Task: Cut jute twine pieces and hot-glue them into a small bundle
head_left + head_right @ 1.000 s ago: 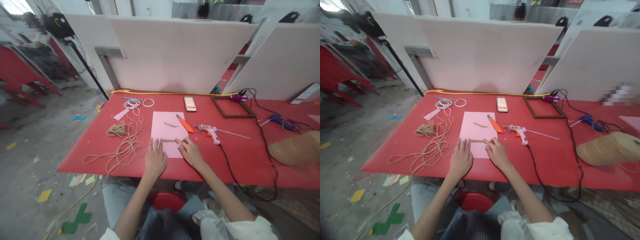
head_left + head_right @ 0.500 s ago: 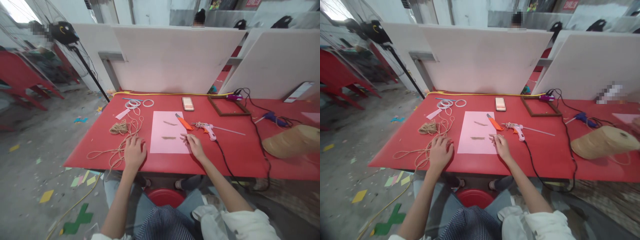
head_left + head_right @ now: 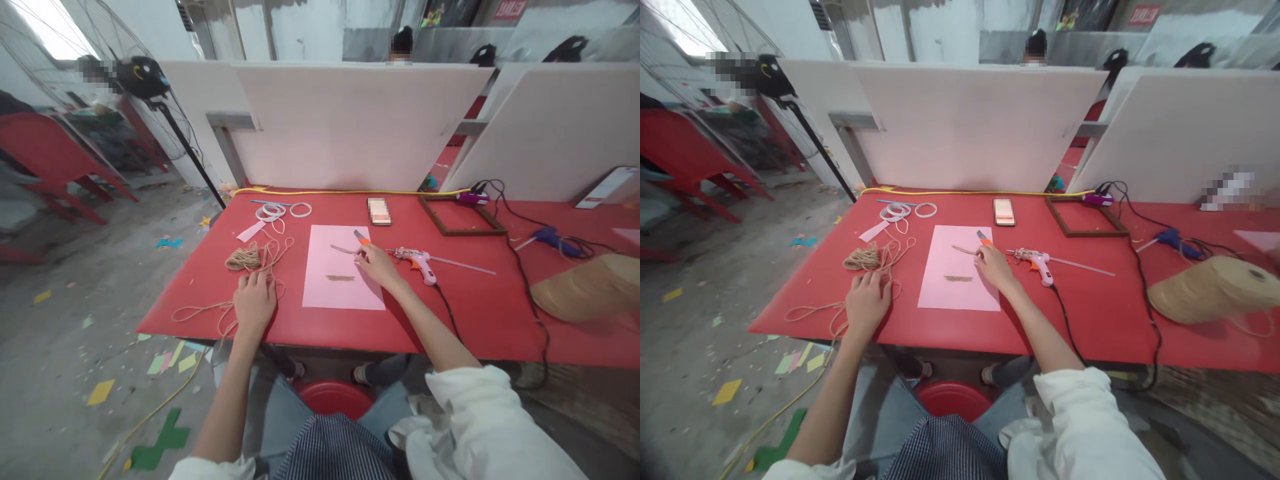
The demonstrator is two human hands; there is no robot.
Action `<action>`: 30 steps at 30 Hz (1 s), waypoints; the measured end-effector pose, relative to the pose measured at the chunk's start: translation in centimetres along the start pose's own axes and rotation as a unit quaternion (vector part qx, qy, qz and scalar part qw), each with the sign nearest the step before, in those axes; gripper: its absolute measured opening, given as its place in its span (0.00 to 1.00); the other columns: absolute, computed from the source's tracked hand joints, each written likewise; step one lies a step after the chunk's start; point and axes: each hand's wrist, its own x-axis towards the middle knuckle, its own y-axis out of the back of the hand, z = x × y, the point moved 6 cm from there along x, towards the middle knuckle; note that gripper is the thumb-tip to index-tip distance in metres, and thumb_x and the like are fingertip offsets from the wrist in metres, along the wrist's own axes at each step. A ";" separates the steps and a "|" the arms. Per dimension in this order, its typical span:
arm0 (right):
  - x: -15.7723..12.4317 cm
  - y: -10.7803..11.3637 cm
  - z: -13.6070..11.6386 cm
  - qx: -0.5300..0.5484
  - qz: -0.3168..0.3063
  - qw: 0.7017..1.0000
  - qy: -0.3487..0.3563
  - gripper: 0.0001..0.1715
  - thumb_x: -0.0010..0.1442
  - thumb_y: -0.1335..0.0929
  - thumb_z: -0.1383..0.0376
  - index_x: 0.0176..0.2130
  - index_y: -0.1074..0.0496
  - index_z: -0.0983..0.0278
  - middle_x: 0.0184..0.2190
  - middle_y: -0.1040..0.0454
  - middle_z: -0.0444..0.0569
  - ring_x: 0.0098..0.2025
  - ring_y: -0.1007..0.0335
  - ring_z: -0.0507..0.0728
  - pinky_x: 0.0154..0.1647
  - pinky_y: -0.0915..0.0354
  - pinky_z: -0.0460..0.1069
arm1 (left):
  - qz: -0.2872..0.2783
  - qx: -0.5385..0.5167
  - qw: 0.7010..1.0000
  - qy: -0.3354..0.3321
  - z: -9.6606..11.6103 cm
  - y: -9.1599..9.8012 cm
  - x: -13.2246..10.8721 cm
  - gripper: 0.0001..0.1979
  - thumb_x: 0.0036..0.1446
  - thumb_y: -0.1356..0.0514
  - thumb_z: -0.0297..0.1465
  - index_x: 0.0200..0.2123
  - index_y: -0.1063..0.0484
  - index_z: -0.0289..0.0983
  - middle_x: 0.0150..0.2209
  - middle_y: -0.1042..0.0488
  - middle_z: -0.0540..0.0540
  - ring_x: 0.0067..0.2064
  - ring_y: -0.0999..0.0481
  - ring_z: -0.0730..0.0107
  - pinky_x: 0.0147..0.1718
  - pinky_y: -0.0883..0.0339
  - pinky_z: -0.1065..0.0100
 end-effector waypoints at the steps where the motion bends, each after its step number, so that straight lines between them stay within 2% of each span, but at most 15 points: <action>1: 1.1 -0.2 -0.2 -0.031 -0.006 0.999 -0.005 0.09 0.65 0.35 0.67 0.43 0.26 0.64 0.44 0.24 0.54 0.42 0.29 0.57 0.43 0.37 0.51 | 0.017 -0.006 1.000 0.004 0.5 0.3 0.1 0.17 0.66 0.48 0.34 0.52 0.26 0.34 0.47 0.24 0.34 0.51 0.32 0.46 0.46 0.33 0.53; 3: 2.8 -0.7 -0.5 -0.068 -0.024 0.997 -0.015 0.08 0.66 0.34 0.66 0.44 0.26 0.65 0.48 0.26 0.57 0.43 0.29 0.58 0.43 0.37 0.51 | 0.040 -0.032 0.999 -0.009 1.6 0.8 0.1 0.17 0.65 0.48 0.32 0.52 0.27 0.33 0.48 0.24 0.35 0.52 0.32 0.47 0.49 0.34 0.52; 6: 4.3 -1.3 -0.6 -0.078 -0.042 0.996 -0.017 0.05 0.65 0.33 0.66 0.40 0.26 0.65 0.49 0.26 0.58 0.42 0.29 0.58 0.41 0.38 0.50 | 0.035 -0.098 0.993 -0.061 3.6 0.7 0.3 0.13 0.65 0.48 0.30 0.44 0.24 0.36 0.45 0.22 0.39 0.52 0.31 0.50 0.54 0.35 0.54; 8: 4.7 -1.3 -0.5 -0.076 -0.051 0.996 -0.014 0.03 0.64 0.32 0.67 0.37 0.26 0.64 0.45 0.25 0.57 0.40 0.29 0.57 0.40 0.39 0.49 | 0.014 -0.142 0.986 -0.090 4.7 0.2 0.7 0.12 0.64 0.47 0.29 0.39 0.23 0.38 0.41 0.21 0.42 0.50 0.29 0.53 0.55 0.35 0.56; 11: 4.9 -0.7 0.0 -0.063 -0.058 0.996 -0.005 0.01 0.62 0.30 0.69 0.36 0.26 0.63 0.37 0.23 0.52 0.37 0.29 0.55 0.38 0.41 0.48 | -0.012 -0.203 0.972 -0.116 6.0 -0.5 2.2 0.10 0.63 0.46 0.28 0.39 0.23 0.39 0.41 0.20 0.43 0.48 0.27 0.57 0.54 0.34 0.57; 16: 4.8 1.0 0.5 -0.028 -0.039 0.999 0.008 0.11 0.57 0.29 0.71 0.42 0.25 0.63 0.36 0.21 0.47 0.37 0.28 0.54 0.38 0.41 0.47 | -0.037 -0.273 0.952 -0.133 8.2 -1.8 5.7 0.10 0.61 0.43 0.25 0.41 0.23 0.38 0.44 0.19 0.45 0.50 0.24 0.60 0.55 0.34 0.59; 20: 4.1 2.4 0.5 -0.007 -0.018 1.000 0.011 0.14 0.56 0.29 0.71 0.44 0.25 0.63 0.36 0.21 0.46 0.38 0.27 0.54 0.40 0.39 0.47 | -0.055 -0.292 0.946 -0.131 9.4 -3.0 7.6 0.12 0.60 0.41 0.24 0.46 0.23 0.38 0.44 0.19 0.46 0.50 0.24 0.61 0.57 0.34 0.60; 25: 3.0 3.1 -0.5 0.031 0.003 0.999 0.032 0.13 0.55 0.29 0.71 0.42 0.25 0.62 0.36 0.22 0.46 0.40 0.27 0.56 0.42 0.38 0.49 | -0.074 -0.307 0.932 -0.177 11.4 -4.1 7.9 0.18 0.58 0.35 0.30 0.53 0.24 0.39 0.49 0.20 0.46 0.52 0.25 0.61 0.56 0.34 0.60; 28: 2.4 2.5 -1.5 0.049 -0.005 0.998 0.040 0.13 0.55 0.29 0.72 0.41 0.24 0.62 0.35 0.22 0.46 0.39 0.27 0.56 0.41 0.38 0.49 | -0.102 -0.275 0.941 -0.169 12.7 -5.1 7.9 0.16 0.59 0.35 0.31 0.51 0.22 0.38 0.50 0.20 0.44 0.52 0.25 0.60 0.54 0.34 0.61; 30: 2.1 2.1 -1.8 0.057 -0.002 0.998 0.034 0.12 0.55 0.29 0.72 0.40 0.24 0.61 0.34 0.23 0.45 0.38 0.27 0.55 0.40 0.38 0.49 | -0.126 -0.253 0.947 -0.151 13.3 -5.7 8.0 0.12 0.60 0.36 0.31 0.47 0.19 0.39 0.45 0.18 0.44 0.49 0.24 0.59 0.49 0.32 0.62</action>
